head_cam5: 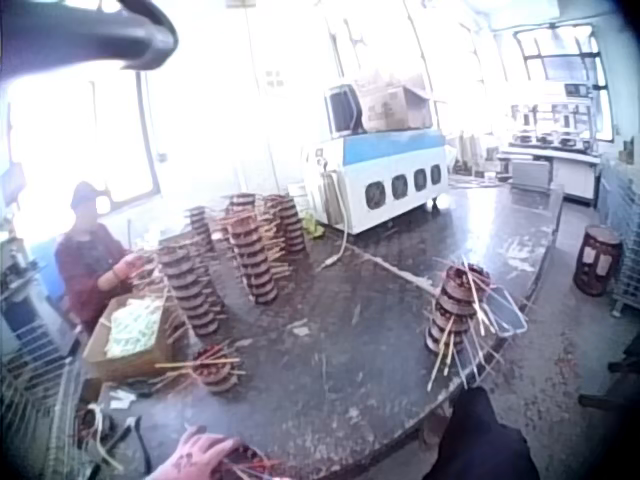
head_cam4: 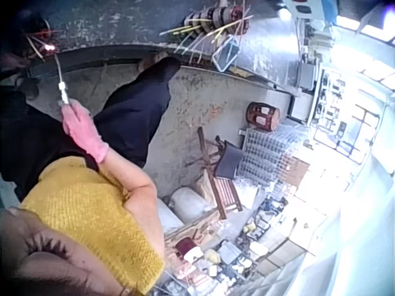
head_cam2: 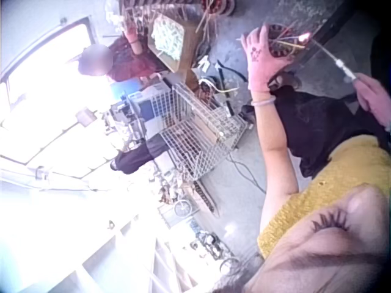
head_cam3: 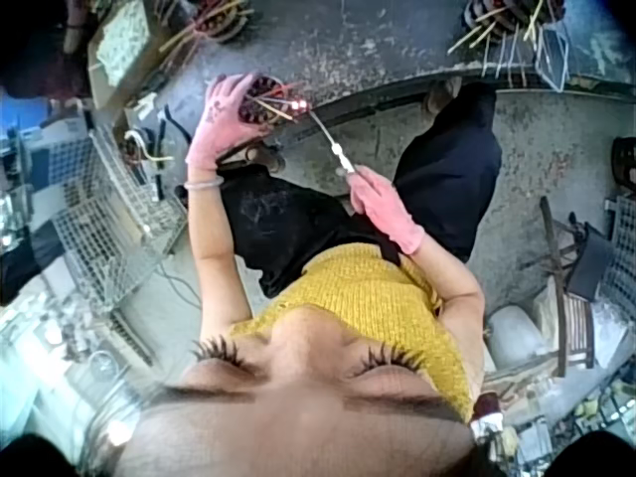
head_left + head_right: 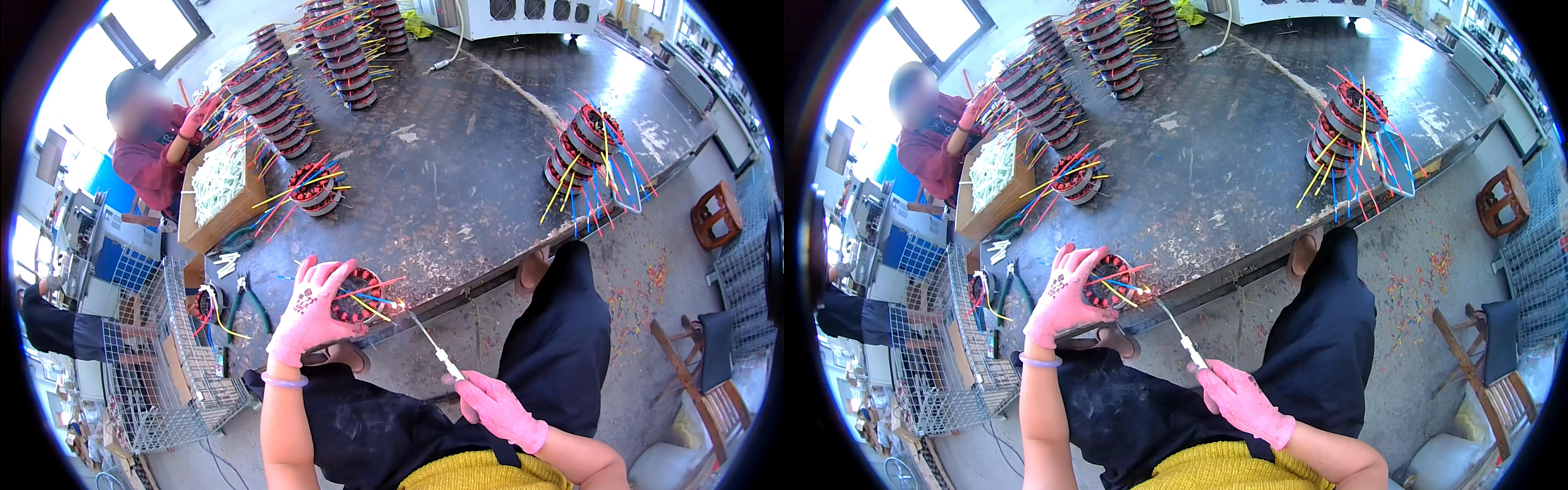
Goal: The person uses a handheld heating tool to solder or heat-shrink wires on a circular motor component while holding it in their gloved hands.
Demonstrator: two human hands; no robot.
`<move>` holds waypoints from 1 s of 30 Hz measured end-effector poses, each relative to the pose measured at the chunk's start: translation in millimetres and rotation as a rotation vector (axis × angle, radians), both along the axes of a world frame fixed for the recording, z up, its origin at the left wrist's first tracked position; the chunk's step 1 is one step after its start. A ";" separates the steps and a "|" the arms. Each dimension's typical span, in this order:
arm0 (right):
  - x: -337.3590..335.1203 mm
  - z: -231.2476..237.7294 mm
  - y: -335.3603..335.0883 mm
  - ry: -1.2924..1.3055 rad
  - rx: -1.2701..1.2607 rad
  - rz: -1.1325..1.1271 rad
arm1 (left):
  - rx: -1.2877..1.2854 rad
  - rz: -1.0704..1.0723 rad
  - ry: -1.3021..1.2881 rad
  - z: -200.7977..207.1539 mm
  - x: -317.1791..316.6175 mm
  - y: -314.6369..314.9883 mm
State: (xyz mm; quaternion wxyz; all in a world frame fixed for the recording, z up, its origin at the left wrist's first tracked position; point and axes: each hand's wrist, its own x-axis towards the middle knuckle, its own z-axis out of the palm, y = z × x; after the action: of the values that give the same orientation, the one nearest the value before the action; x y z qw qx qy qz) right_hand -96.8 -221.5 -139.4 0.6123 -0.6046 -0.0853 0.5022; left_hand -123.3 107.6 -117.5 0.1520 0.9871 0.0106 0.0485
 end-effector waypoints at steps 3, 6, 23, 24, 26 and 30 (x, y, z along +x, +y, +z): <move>-2.8 -6.5 -1.2 0.030 0.014 -0.017 | 0.005 0.002 0.005 -0.8 -0.3 -0.7; -2.4 -5.4 -0.7 0.031 0.011 -0.021 | 0.011 0.002 0.007 -1.0 0.0 -0.3; -2.8 -12.3 -6.5 0.130 0.078 -0.076 | -0.003 -0.110 -0.026 0.9 -0.5 4.7; -2.0 -14.2 -7.5 0.121 0.077 -0.079 | 0.026 -0.101 -0.032 1.0 1.3 2.0; -2.7 -16.2 -10.1 0.127 0.077 -0.089 | 0.037 -0.099 -0.022 1.2 2.6 -1.0; -1.3 -15.3 -8.7 0.125 0.059 -0.081 | 0.001 -0.130 -0.018 2.5 5.9 1.5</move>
State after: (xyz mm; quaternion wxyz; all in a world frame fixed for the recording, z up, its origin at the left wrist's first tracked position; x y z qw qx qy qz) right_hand -98.0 -230.2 -154.7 0.6538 -0.5565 -0.0372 0.5113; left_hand -117.5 109.1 -115.0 0.1543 0.9853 -0.0551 0.0473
